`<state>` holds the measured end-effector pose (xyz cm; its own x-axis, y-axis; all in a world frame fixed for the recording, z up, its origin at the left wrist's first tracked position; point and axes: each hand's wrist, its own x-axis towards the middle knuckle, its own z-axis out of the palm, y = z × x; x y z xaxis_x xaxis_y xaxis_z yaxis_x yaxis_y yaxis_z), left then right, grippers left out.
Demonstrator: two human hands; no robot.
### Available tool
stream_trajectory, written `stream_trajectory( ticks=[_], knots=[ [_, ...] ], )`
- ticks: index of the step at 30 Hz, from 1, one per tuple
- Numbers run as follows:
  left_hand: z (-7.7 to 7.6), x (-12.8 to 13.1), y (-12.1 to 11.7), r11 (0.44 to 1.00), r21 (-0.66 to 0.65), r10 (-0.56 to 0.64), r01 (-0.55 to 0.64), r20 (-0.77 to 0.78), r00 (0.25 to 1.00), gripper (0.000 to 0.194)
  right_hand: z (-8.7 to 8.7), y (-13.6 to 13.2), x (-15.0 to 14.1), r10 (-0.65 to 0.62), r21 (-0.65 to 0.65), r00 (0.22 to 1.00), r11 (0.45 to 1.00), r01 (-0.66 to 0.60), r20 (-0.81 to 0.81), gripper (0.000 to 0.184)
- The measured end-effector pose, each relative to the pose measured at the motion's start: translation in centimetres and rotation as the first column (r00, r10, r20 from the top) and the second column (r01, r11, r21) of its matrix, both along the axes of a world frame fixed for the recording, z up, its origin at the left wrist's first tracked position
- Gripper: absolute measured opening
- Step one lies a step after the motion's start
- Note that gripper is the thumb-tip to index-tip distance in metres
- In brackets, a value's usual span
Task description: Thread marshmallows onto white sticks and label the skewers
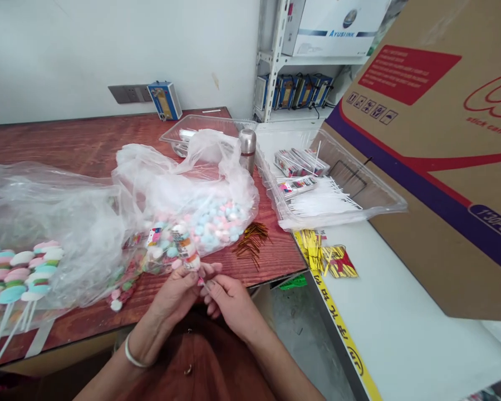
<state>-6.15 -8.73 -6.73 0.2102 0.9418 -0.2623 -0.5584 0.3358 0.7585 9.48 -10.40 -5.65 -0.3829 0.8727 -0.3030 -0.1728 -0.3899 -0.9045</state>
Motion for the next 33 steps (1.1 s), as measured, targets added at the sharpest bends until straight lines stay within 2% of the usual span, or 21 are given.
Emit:
stream_trajectory(
  ticks=[1,2,3,4,5,6,8,11,13,15,18,21,23,26,28,29,31,33],
  knots=[
    [0.1,-0.4,0.1,0.997,0.013,0.080,-0.080,-0.046,0.996,0.026,-0.1,0.2,1.0,-0.094,0.106,0.979,0.991,0.076,0.179,0.026],
    [0.2,-0.9,0.3,0.987,0.031,0.160,-0.157,-0.092,0.983,0.023,-0.3,0.4,2.0,-0.218,0.245,0.894,0.961,0.127,0.391,0.020],
    [0.3,-1.3,0.4,0.975,0.050,0.222,-0.218,-0.136,0.965,0.022,-0.5,0.5,3.0,-0.347,0.387,0.731,0.914,0.124,0.587,0.017],
    [0.4,-1.7,0.4,0.964,0.064,0.266,-0.258,-0.178,0.947,0.022,-0.8,0.6,3.9,-0.449,0.492,0.525,0.868,0.064,0.723,0.016],
    [0.4,-2.0,0.4,0.957,0.074,0.289,-0.280,-0.215,0.933,0.022,-1.1,0.8,4.7,-0.500,0.538,0.338,0.843,-0.023,0.798,0.016],
    [0.5,-2.1,0.4,0.955,0.083,0.297,-0.285,-0.248,0.922,0.023,-1.4,0.9,5.3,-0.502,0.530,0.213,0.842,-0.100,0.838,0.016],
    [0.5,-2.0,0.1,0.958,0.104,0.288,-0.269,-0.304,0.908,0.022,-1.8,1.2,5.7,-0.473,0.477,0.074,0.852,-0.214,0.878,0.016],
    [0.3,-1.8,-0.2,0.969,0.118,0.247,-0.219,-0.360,0.900,0.021,-2.0,1.6,5.4,-0.443,0.414,-0.044,0.866,-0.281,0.896,0.017],
    [0.3,-1.8,-0.3,0.973,0.130,0.228,-0.192,-0.404,0.886,0.020,-1.8,1.9,5.1,-0.431,0.391,-0.090,0.875,-0.287,0.898,0.017],
    [0.3,-1.9,-0.2,0.974,0.148,0.222,-0.173,-0.448,0.866,0.020,-1.5,2.1,5.1,-0.419,0.375,-0.096,0.876,-0.303,0.903,0.016],
    [0.6,-2.0,-0.1,0.971,0.163,0.231,-0.173,-0.468,0.853,0.021,-1.3,2.1,5.6,-0.415,0.381,-0.022,0.854,-0.353,0.910,0.017],
    [0.5,-1.6,0.0,0.970,0.146,0.241,-0.196,-0.431,0.869,0.022,-1.4,2.0,6.0,-0.456,0.444,0.050,0.826,-0.349,0.888,0.016],
    [0.2,-1.5,0.0,0.970,0.130,0.241,-0.205,-0.417,0.876,0.023,-1.6,2.0,5.8,-0.504,0.483,0.030,0.806,-0.343,0.863,0.014],
    [0.0,-1.7,-0.1,0.973,0.149,0.229,-0.178,-0.474,0.850,0.023,-2.0,2.2,5.0,-0.531,0.470,-0.041,0.780,-0.413,0.846,0.014],
    [0.3,-2.1,-0.1,0.973,0.198,0.216,-0.120,-0.587,0.780,0.022,-2.2,2.5,4.5,-0.531,0.447,-0.063,0.767,-0.460,0.845,0.016],
    [0.6,-2.3,0.0,0.968,0.237,0.219,-0.078,-0.660,0.719,0.020,-2.2,2.5,4.4,-0.534,0.445,-0.067,0.762,-0.471,0.843,0.016],
    [1.4,-2.7,0.0,0.941,0.338,0.266,0.032,-0.791,0.551,0.018,-2.1,2.6,4.3,-0.546,0.451,-0.075,0.754,-0.478,0.834,0.016],
    [2.1,-2.8,-0.1,0.888,0.422,0.341,0.182,-0.871,0.355,0.021,-1.7,2.7,4.4,-0.576,0.473,-0.096,0.745,-0.471,0.812,0.017]
  ],
)
